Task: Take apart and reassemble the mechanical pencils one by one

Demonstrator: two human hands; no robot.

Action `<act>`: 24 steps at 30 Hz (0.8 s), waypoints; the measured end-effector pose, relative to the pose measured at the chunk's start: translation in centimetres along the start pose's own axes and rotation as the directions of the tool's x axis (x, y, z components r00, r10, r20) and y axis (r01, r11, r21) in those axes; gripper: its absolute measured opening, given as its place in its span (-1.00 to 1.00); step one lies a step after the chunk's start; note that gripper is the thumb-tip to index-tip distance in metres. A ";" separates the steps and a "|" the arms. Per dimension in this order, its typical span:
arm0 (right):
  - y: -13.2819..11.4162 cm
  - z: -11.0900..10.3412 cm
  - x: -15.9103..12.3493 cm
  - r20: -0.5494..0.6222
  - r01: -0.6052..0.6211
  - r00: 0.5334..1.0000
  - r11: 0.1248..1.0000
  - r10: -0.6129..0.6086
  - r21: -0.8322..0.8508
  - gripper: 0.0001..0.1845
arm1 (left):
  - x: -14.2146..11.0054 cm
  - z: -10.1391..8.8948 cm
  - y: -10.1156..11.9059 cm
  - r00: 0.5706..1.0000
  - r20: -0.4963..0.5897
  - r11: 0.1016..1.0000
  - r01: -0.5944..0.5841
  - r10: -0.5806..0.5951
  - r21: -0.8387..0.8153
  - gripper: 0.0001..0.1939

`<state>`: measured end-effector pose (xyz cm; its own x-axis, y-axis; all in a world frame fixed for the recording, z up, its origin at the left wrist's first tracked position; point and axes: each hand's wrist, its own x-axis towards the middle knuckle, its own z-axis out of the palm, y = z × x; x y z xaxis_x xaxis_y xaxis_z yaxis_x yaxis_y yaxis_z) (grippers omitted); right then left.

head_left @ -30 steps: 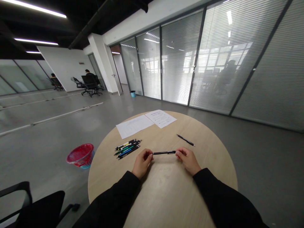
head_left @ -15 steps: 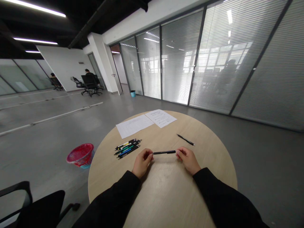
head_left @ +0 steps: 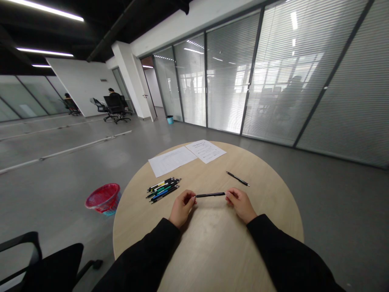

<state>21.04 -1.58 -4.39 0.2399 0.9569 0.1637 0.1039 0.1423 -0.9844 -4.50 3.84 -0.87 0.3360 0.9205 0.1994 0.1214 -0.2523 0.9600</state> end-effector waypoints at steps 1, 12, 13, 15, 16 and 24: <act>0.0 0.0 0.0 0.000 -0.004 1.000 1.000 0.004 0.002 -0.57 | 0.0 0.0 0.0 1.000 0.000 1.000 0.000 0.000 -0.001 -0.78; -0.5 0.0 -0.1 -0.006 0.007 1.000 1.000 -0.008 -0.011 -0.56 | -0.1 0.0 -0.1 1.000 0.009 1.000 0.008 -0.008 0.000 -0.78; -0.6 0.0 -0.1 -0.008 0.009 1.000 1.000 -0.009 -0.014 -0.55 | -0.1 0.0 -0.2 1.000 0.010 1.000 0.007 -0.007 0.000 -0.78; -0.6 0.1 -0.1 -0.010 0.009 1.000 1.000 -0.009 -0.016 -0.55 | 0.0 0.0 -0.2 1.000 0.010 1.000 0.007 -0.007 0.002 -0.78; -0.6 0.1 0.0 -0.009 0.006 1.000 1.000 -0.006 -0.017 -0.55 | 0.0 0.0 -0.2 1.000 0.010 1.000 0.008 -0.008 0.006 -0.77; -0.3 0.0 0.0 0.000 -0.017 1.000 1.000 0.017 -0.013 -0.54 | 0.0 0.0 -0.1 1.000 0.012 1.000 0.015 -0.015 0.009 -0.75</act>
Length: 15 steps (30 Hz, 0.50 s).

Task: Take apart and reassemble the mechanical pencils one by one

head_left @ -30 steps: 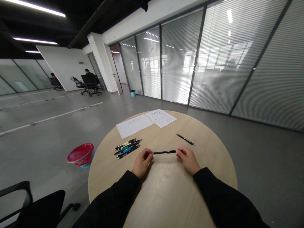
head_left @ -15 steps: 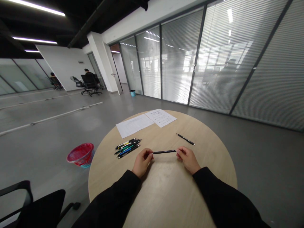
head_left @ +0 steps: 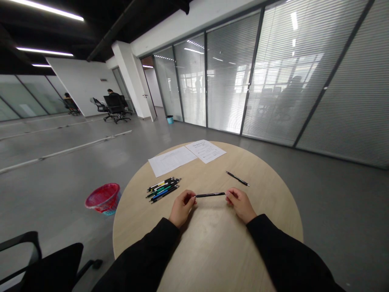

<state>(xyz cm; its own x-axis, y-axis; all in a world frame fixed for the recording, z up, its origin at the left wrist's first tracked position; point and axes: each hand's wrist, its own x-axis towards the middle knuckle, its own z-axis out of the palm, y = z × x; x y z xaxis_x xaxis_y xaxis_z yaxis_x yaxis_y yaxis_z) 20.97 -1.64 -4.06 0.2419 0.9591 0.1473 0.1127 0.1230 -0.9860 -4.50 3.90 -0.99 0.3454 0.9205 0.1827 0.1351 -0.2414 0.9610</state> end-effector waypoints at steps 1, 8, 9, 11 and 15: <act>0.0 0.0 0.0 -0.001 -0.001 1.000 1.000 0.001 -0.002 -0.54 | 0.0 0.0 0.0 1.000 0.000 1.000 -0.001 0.001 0.003 -0.75; -0.3 -0.1 -0.1 -0.004 0.010 1.000 1.000 -0.010 -0.010 -0.53 | -0.1 0.0 -0.1 1.000 -0.008 1.000 0.012 -0.012 -0.011 -0.76; -0.4 -0.1 -0.2 -0.006 0.011 1.000 1.000 -0.011 -0.012 -0.52 | -0.1 0.0 -0.1 1.000 -0.007 1.000 0.012 -0.012 -0.013 -0.75; -0.6 0.0 -0.2 -0.007 0.018 1.000 1.000 -0.018 -0.015 -0.51 | 0.0 0.0 -0.2 1.000 -0.007 1.000 0.012 -0.012 -0.018 -0.75; -0.7 0.0 -0.2 -0.006 0.023 1.000 1.000 -0.023 0.000 -0.52 | 0.0 0.0 -0.1 1.000 -0.007 1.000 0.005 -0.005 -0.012 -0.75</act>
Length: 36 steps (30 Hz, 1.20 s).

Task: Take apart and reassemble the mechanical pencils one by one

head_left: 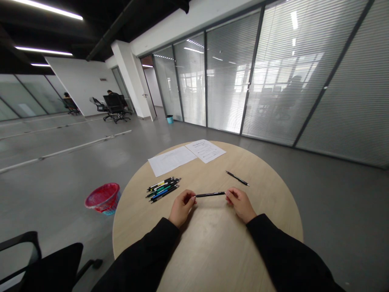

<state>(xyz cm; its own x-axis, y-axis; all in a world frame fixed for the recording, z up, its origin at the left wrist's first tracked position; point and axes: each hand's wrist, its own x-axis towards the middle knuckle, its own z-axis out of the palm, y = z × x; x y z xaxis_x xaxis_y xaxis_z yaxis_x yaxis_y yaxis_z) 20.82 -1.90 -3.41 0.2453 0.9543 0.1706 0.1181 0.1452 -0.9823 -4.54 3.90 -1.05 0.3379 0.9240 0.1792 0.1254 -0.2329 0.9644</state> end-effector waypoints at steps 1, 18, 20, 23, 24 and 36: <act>0.1 0.0 0.0 -0.003 0.000 1.000 1.000 0.000 -0.001 -0.52 | 0.0 0.0 0.1 1.000 0.001 1.000 -0.001 0.001 0.003 -0.75; 0.4 0.0 0.0 -0.028 0.014 1.000 0.999 -0.015 -0.034 -0.52 | -0.2 0.1 0.5 1.000 -0.003 1.000 0.011 -0.011 -0.005 -0.75; 0.3 0.0 0.0 -0.048 0.015 0.999 1.000 -0.016 -0.016 -0.54 | -0.2 0.1 0.6 1.000 -0.007 1.000 0.011 -0.011 0.011 -0.76; -0.1 0.1 0.0 -0.064 0.033 0.997 0.999 -0.034 -0.031 -0.59 | -0.2 0.1 0.7 1.000 -0.017 1.000 0.007 -0.006 0.024 -0.75; -0.2 0.0 0.0 -0.067 0.040 0.997 0.998 -0.043 -0.043 -0.61 | -0.2 0.1 0.8 1.000 -0.019 1.000 0.005 -0.004 0.026 -0.75; 0.7 0.0 0.2 -0.059 0.008 0.998 0.999 -0.011 -0.051 -0.62 | -0.1 0.1 1.0 1.000 -0.012 0.999 -0.006 0.006 0.050 -0.73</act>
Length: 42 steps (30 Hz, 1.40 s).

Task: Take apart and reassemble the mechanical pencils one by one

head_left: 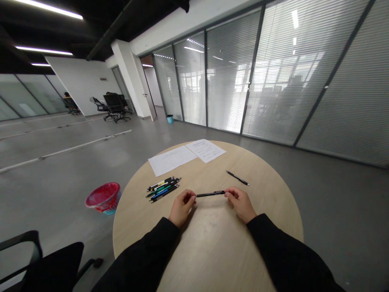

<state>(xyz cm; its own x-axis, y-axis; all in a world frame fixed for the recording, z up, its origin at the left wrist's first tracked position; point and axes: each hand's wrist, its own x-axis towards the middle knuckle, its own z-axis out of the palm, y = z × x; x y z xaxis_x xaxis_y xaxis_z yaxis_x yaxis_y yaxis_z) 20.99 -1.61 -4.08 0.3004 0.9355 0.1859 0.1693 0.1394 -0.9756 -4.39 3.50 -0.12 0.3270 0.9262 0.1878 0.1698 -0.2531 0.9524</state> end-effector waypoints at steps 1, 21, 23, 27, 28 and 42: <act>0.1 0.0 0.0 0.003 0.000 1.000 1.000 0.000 0.002 -0.61 | 0.0 0.0 -0.1 1.000 0.002 1.000 -0.008 0.008 -0.002 -0.73; -0.2 0.0 -0.2 0.039 -0.032 0.999 0.999 0.031 0.038 -0.62 | 0.1 0.0 -0.4 1.000 0.011 0.998 -0.014 0.015 -0.054 -0.76; -0.2 0.0 -0.2 0.038 -0.025 0.999 0.999 0.023 0.034 -0.61 | 0.1 0.0 -0.5 1.000 0.014 0.998 -0.016 0.017 -0.056 -0.76; 0.1 0.0 -0.1 0.035 0.003 0.999 1.000 -0.004 0.014 -0.59 | 0.1 0.0 -0.5 1.000 0.019 0.999 -0.018 0.019 -0.049 -0.76; 0.1 0.0 -0.1 0.037 0.007 0.999 1.000 -0.008 0.014 -0.59 | 0.1 0.0 -0.5 1.000 0.020 0.999 -0.018 0.019 -0.045 -0.75; 0.1 0.1 -0.1 0.052 -0.007 0.999 0.998 0.004 0.057 -0.59 | 0.0 -0.1 -0.2 1.000 -0.017 0.999 -0.004 0.003 -0.032 -0.78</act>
<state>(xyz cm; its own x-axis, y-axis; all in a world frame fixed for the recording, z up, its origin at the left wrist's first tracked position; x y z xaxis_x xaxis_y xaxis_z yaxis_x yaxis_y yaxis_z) 20.85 -1.67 -4.18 0.2518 0.9517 0.1758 0.1138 0.1512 -0.9819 -4.52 3.55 -0.34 0.3115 0.9300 0.1950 0.1384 -0.2475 0.9590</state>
